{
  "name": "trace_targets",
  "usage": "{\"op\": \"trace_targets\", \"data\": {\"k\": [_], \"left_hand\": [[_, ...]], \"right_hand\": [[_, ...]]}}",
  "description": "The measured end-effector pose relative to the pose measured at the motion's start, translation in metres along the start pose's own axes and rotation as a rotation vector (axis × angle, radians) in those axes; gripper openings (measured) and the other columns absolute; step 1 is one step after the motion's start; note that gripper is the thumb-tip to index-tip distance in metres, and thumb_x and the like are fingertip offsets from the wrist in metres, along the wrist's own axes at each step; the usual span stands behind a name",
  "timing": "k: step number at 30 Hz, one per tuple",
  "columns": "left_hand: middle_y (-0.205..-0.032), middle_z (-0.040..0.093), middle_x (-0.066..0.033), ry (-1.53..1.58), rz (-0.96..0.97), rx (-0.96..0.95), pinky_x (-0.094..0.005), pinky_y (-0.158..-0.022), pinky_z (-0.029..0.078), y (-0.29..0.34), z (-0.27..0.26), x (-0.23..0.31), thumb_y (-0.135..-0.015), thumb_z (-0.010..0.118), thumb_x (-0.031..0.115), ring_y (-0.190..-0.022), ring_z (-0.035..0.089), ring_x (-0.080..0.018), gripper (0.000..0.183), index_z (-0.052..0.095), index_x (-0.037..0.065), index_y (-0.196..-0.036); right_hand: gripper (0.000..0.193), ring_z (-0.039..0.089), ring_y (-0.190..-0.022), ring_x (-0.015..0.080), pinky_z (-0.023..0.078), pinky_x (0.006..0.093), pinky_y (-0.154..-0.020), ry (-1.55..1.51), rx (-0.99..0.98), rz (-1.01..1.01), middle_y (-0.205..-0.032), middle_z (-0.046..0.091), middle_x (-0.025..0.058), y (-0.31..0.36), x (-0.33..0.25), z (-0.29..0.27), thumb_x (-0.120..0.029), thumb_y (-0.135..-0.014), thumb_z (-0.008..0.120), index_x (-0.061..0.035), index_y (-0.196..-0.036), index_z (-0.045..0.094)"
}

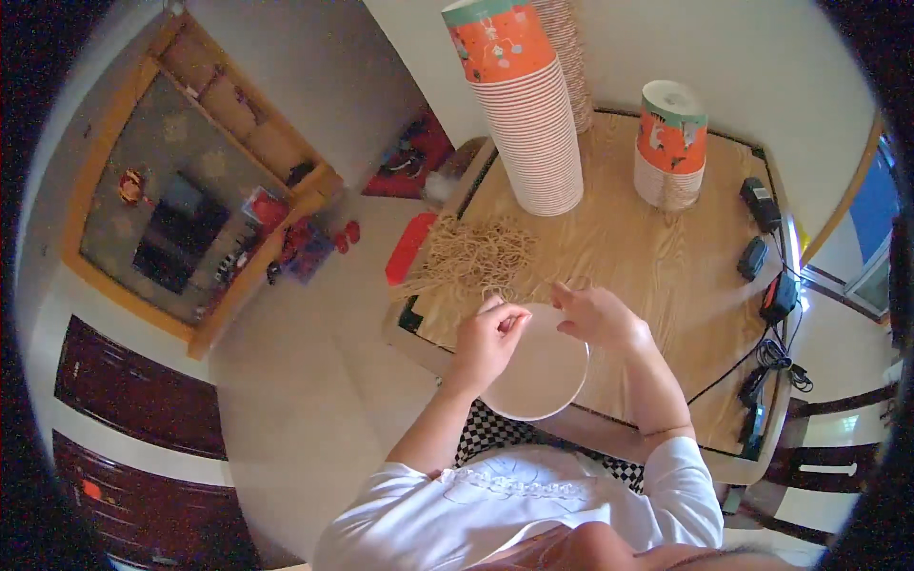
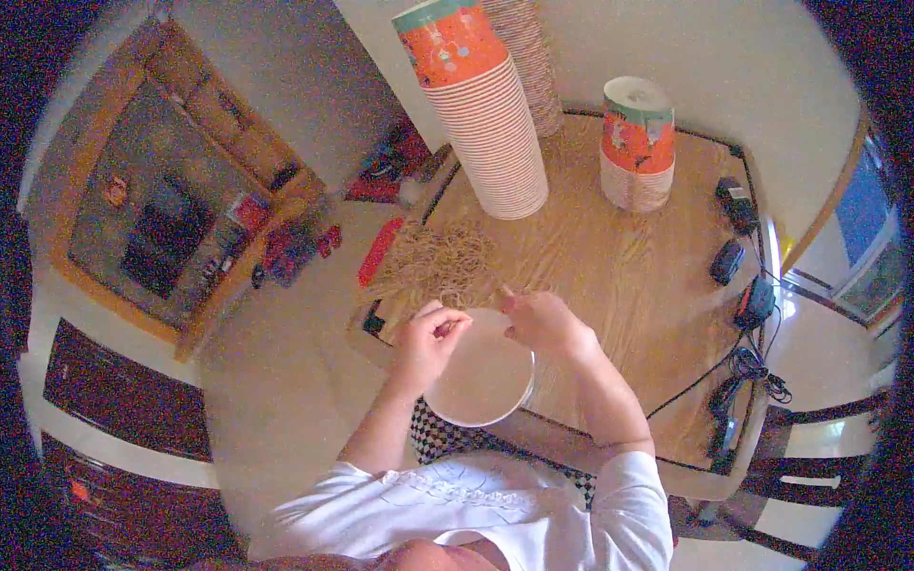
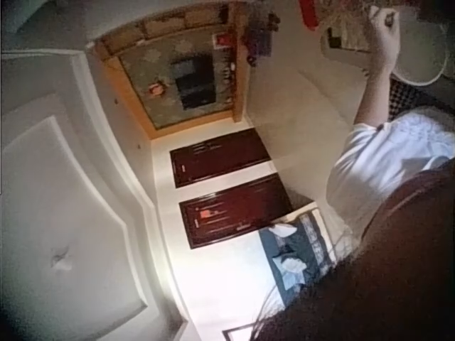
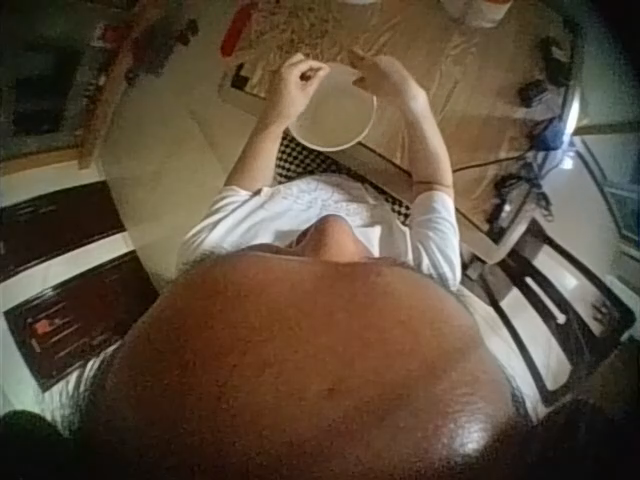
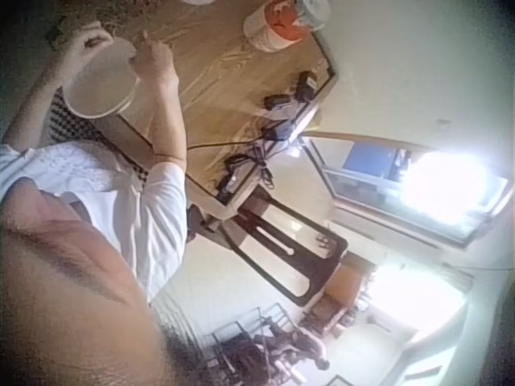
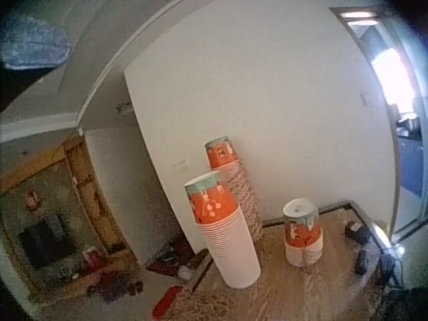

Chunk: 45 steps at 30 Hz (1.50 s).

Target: Threading or tying string through holes in a paper cup at a table.

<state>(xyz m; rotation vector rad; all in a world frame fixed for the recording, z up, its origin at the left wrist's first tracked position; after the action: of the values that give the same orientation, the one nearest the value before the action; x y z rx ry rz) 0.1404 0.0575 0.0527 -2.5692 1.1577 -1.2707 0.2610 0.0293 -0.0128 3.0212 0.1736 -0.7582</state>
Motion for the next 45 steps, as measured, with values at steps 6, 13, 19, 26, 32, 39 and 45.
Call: {"op": "trace_targets", "data": {"k": [6, 13, 19, 26, 32, 39, 45], "left_hand": [[-0.071, 0.058, -0.0072, 0.069, 0.022, 0.029, -0.0271, -0.052, 0.044, 0.000, 0.004, -0.009, -0.081, 0.066, 0.010, -0.057, 0.056, -0.0148, 0.009, 0.062, 0.003, -0.084], [-0.062, 0.059, -0.0048, 0.212, -0.041, 0.034, -0.0243, -0.051, 0.042, -0.002, 0.008, -0.010, -0.081, 0.066, 0.009, -0.056, 0.053, -0.0089, 0.009, 0.061, 0.002, -0.083], [-0.064, 0.059, -0.0041, 0.103, -0.045, 0.016, -0.0235, -0.051, 0.041, -0.003, 0.007, 0.001, -0.081, 0.067, 0.009, -0.055, 0.053, -0.0083, 0.008, 0.063, 0.004, -0.086], [-0.077, 0.061, -0.0077, -0.165, 0.073, -0.170, -0.0336, -0.058, 0.047, 0.001, 0.037, -0.002, -0.079, 0.066, 0.014, -0.065, 0.060, -0.0223, 0.009, 0.062, 0.006, -0.082], [-0.074, 0.061, -0.0080, -0.275, 0.117, -0.192, -0.0372, -0.058, 0.048, 0.001, 0.050, -0.005, -0.077, 0.064, 0.014, -0.066, 0.061, -0.0256, 0.008, 0.060, 0.008, -0.076], [-0.073, 0.061, -0.0087, -0.255, 0.199, -0.161, -0.0374, -0.058, 0.048, 0.000, 0.055, -0.004, -0.074, 0.063, 0.010, -0.067, 0.061, -0.0269, 0.005, 0.059, 0.007, -0.076], [-0.072, 0.061, -0.0100, -0.259, 0.168, -0.134, -0.0379, -0.059, 0.049, -0.001, 0.055, -0.007, -0.074, 0.063, 0.010, -0.067, 0.062, -0.0273, 0.006, 0.058, 0.007, -0.077]], "right_hand": [[0.036, 0.061, -0.078, 0.0297, 0.048, 0.0405, -0.067, -0.090, 0.238, -0.077, -0.081, 0.061, 0.0099, 0.008, -0.024, -0.039, -0.018, -0.075, 0.068, -0.0084, -0.104, 0.050], [0.014, 0.059, -0.075, 0.0294, 0.047, 0.0389, -0.064, -0.254, 0.462, -0.309, -0.078, 0.058, 0.0082, 0.019, -0.045, -0.070, -0.012, -0.077, 0.063, -0.0062, -0.088, 0.058], [0.009, 0.059, -0.078, 0.0313, 0.048, 0.0416, -0.065, -0.197, 0.368, -0.284, -0.081, 0.061, 0.0109, 0.024, -0.045, -0.068, -0.013, -0.081, 0.058, -0.0056, -0.086, 0.059], [0.015, 0.062, -0.077, 0.0322, 0.047, 0.0442, -0.067, -0.009, 0.203, 0.025, -0.080, 0.064, 0.0135, 0.017, 0.003, -0.046, -0.021, -0.084, 0.053, -0.0079, -0.088, 0.060], [0.015, 0.062, -0.078, 0.0318, 0.048, 0.0434, -0.067, 0.047, 0.118, 0.001, -0.079, 0.064, 0.0120, -0.001, 0.019, -0.014, -0.022, -0.083, 0.054, -0.0083, -0.086, 0.062], [0.015, 0.062, -0.081, 0.0303, 0.049, 0.0428, -0.068, 0.079, 0.048, 0.006, -0.082, 0.065, 0.0100, -0.007, 0.021, 0.000, -0.021, -0.083, 0.055, -0.0086, -0.084, 0.063], [0.014, 0.063, -0.080, 0.0300, 0.049, 0.0422, -0.069, 0.076, 0.026, 0.023, -0.082, 0.066, 0.0102, -0.008, 0.021, -0.001, -0.020, -0.083, 0.055, -0.0089, -0.083, 0.063]]}}
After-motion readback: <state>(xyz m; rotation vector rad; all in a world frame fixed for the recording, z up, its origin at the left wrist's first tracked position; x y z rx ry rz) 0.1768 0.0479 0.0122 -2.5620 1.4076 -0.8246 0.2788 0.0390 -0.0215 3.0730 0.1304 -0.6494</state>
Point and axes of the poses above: each hand's wrist, its own y-axis away from the middle knuckle, its own z-axis out of the palm, x = y × z, the point moved 10 cm from there along -y, towards the middle knuckle
